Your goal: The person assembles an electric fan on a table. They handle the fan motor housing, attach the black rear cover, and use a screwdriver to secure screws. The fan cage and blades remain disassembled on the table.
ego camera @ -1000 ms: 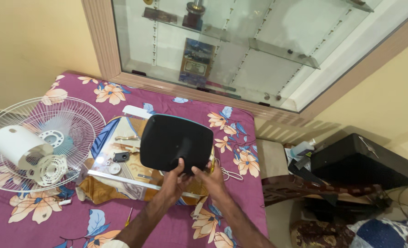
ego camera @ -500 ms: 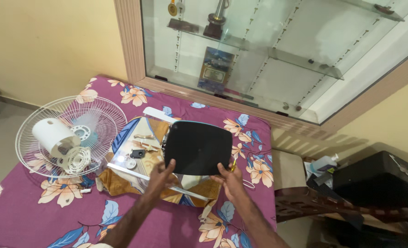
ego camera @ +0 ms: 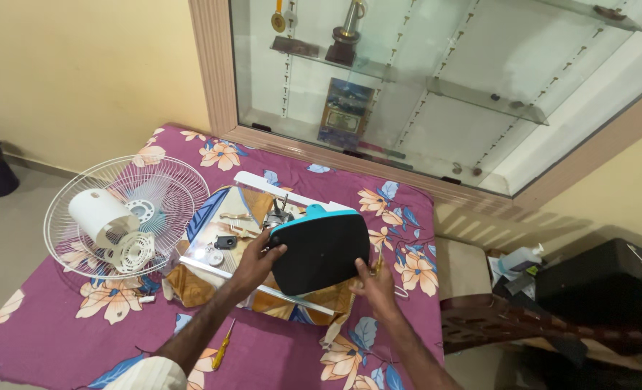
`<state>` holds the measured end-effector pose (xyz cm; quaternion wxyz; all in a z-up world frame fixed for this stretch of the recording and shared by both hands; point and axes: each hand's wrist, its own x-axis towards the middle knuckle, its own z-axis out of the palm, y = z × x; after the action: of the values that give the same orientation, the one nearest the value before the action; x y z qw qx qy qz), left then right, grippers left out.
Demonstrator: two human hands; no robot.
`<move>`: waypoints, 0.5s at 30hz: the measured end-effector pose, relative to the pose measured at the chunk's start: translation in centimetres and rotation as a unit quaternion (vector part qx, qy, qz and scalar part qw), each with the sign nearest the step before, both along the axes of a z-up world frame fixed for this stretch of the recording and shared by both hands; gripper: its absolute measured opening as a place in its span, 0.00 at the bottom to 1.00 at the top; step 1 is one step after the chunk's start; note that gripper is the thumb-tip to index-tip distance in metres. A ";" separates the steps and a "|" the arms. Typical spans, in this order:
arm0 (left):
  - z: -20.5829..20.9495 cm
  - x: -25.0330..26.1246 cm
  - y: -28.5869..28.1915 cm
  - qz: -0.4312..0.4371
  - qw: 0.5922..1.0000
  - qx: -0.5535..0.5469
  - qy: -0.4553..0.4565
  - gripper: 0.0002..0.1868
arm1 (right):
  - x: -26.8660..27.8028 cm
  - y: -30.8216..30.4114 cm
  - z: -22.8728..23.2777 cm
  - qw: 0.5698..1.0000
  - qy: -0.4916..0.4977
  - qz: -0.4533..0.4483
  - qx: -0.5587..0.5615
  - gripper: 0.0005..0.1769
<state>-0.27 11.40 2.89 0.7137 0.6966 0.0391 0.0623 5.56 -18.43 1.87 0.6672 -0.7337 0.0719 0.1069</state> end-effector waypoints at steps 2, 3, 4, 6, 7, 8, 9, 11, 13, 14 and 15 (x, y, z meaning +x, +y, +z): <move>-0.4 0.1 0.1 0.018 1.000 0.012 -0.005 0.25 | -1.5 1.1 1.2 0.987 -0.013 -0.046 -0.152 0.18; -0.4 0.2 0.3 0.021 1.000 0.017 -0.012 0.25 | -2.3 2.0 2.0 0.965 -0.115 -0.072 -0.226 0.18; -0.1 0.5 0.4 0.023 0.999 0.021 -0.021 0.25 | -3.1 2.8 2.9 0.925 -0.214 -0.097 -0.298 0.18; 0.6 0.4 1.0 -0.003 0.999 -0.041 0.014 0.27 | -4.6 5.0 5.2 0.872 -0.325 -0.084 -0.356 0.17; 1.0 0.2 1.4 -0.016 0.997 -0.072 0.034 0.28 | -5.3 6.3 6.4 0.873 -0.340 -0.051 -0.346 0.17; 1.4 0.4 1.8 -0.028 0.996 -0.071 0.042 0.28 | -5.9 7.6 7.6 0.873 -0.355 -0.018 -0.334 0.17; 1.8 0.5 2.1 -0.040 0.996 -0.069 0.050 0.28 | -6.4 9.2 8.7 0.887 -0.320 0.010 -0.332 0.16; 2.2 0.6 2.3 -0.059 0.994 -0.073 0.061 0.28 | -7.5 12.5 10.5 0.911 -0.246 0.062 -0.326 0.15; 2.5 1.3 2.7 -0.068 0.992 -0.081 0.061 0.28 | -8.8 15.2 11.8 0.918 -0.262 0.065 -0.289 0.13; 2.5 1.4 3.1 -0.074 0.994 -0.066 0.045 0.27 | -9.3 16.2 12.2 0.922 -0.271 0.067 -0.270 0.13; 2.4 1.5 3.3 -0.080 0.995 -0.050 0.028 0.27 | -9.5 17.2 12.5 0.924 -0.269 0.053 -0.268 0.12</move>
<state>1.24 14.72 5.28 0.7490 0.6623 0.0062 -0.0166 -3.94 -1.27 14.36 0.4332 -0.8890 -0.1230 -0.0827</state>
